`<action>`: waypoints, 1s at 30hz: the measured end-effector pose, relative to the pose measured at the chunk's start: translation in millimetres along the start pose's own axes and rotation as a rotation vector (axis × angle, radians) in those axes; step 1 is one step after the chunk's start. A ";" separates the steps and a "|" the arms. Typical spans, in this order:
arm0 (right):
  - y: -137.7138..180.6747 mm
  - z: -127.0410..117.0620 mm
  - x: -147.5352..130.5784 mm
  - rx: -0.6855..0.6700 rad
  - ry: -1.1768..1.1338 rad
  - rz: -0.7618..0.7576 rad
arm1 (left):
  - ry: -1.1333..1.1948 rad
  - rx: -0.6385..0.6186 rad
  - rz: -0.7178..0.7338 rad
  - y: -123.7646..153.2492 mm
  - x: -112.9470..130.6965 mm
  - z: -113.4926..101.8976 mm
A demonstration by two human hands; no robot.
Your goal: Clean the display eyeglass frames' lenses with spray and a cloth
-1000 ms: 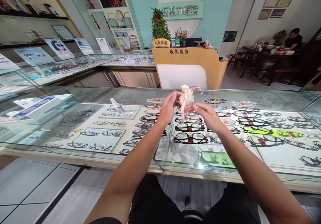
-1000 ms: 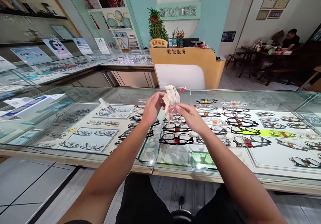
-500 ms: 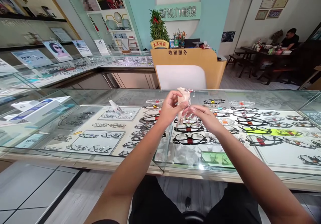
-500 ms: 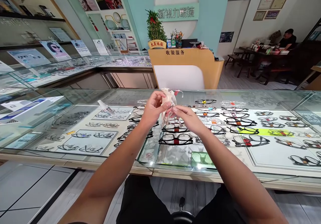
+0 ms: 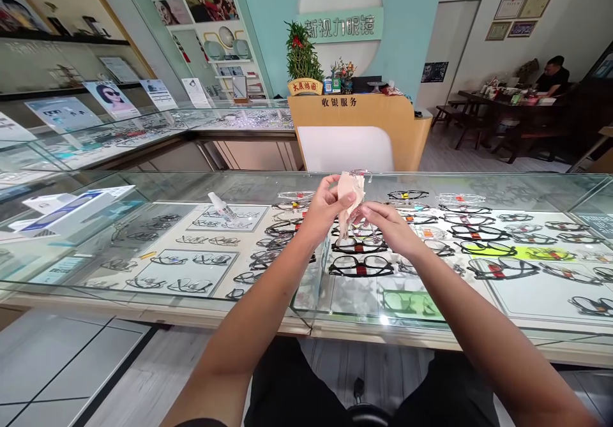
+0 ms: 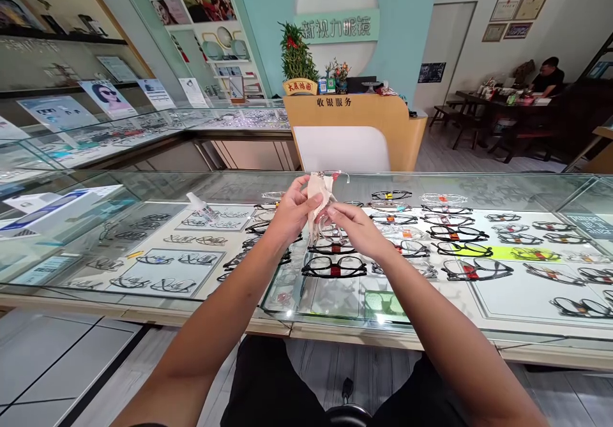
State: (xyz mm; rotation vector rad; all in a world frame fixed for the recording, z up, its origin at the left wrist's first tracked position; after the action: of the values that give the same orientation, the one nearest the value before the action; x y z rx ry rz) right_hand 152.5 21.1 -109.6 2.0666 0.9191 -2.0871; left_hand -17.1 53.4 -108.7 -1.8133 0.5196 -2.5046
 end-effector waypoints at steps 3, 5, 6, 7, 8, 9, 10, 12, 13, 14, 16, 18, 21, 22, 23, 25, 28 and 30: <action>0.6 0.4 -1.0 -0.006 0.048 -0.043 | 0.004 -0.002 -0.069 0.1 -1.9 0.0; 0.6 0.8 -0.8 -0.011 0.052 -0.052 | 0.002 -0.024 -0.086 0.5 -4.2 0.8; 0.3 0.9 -0.1 -0.010 0.046 -0.049 | 0.002 -0.040 -0.095 1.0 -5.6 1.8; 0.0 1.0 0.9 -0.006 0.038 -0.041 | 0.003 -0.056 -0.104 1.9 -6.8 3.3; -0.4 1.1 2.0 0.000 0.031 -0.033 | 0.007 -0.067 -0.110 3.1 -7.7 5.0; -0.8 1.2 3.0 0.005 0.025 -0.027 | 0.015 -0.075 -0.113 4.4 -8.1 7.1; -1.1 1.3 3.7 0.010 0.021 -0.022 | 0.026 -0.079 -0.113 5.7 -8.0 9.3; -1.2 1.5 4.2 0.005 0.017 -0.015 | 0.052 -0.086 -0.106 7.7 -7.0 13.3; -1.0 1.6 3.8 -0.002 0.013 -0.014 | 0.065 -0.088 -0.102 8.3 -6.4 14.7; -0.7 1.6 3.1 -0.010 0.007 -0.014 | 0.079 -0.085 -0.098 8.5 -5.8 15.3; 0.0 1.6 0.9 -0.027 -0.013 -0.017 | 0.103 -0.073 -0.094 8.1 -5.1 14.2; 0.7 1.5 -1.6 -0.035 -0.027 -0.011 | 0.113 -0.066 -0.095 7.0 -4.3 11.2; 0.9 2.3 -5.4 -0.034 -0.034 0.012 | 0.094 -0.079 -0.084 5.3 -0.6 7.0; 0.7 2.8 -6.6 -0.033 -0.039 0.018 | 0.081 -0.083 -0.077 4.9 1.2 6.0; 0.4 3.2 -7.5 -0.032 -0.045 0.023 | 0.066 -0.086 -0.068 4.6 3.1 5.4; -0.1 3.4 -8.4 -0.033 -0.061 0.032 | 0.034 -0.086 -0.046 4.1 6.5 4.6; 0.3 0.9 -7.7 -0.040 -0.058 0.041 | -0.019 -0.106 -0.017 4.2 9.2 5.2; 1.5 -2.1 -7.9 -0.062 -0.030 0.033 | -0.041 -0.111 0.000 4.8 10.8 6.5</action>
State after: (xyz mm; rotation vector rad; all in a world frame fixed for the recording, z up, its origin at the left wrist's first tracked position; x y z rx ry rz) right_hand 155.8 18.1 -102.7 2.0006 0.9273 -2.0408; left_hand -15.5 45.1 -98.3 -1.8962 0.6700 -2.4796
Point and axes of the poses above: each hand's wrist, its own y-axis away from the middle knuckle, its own z-axis out of the palm, x = y × z, the point moved 3 cm from there along -y, towards the middle knuckle, and after that the axes turned 1 degree about -y, right-handed, at the moved point
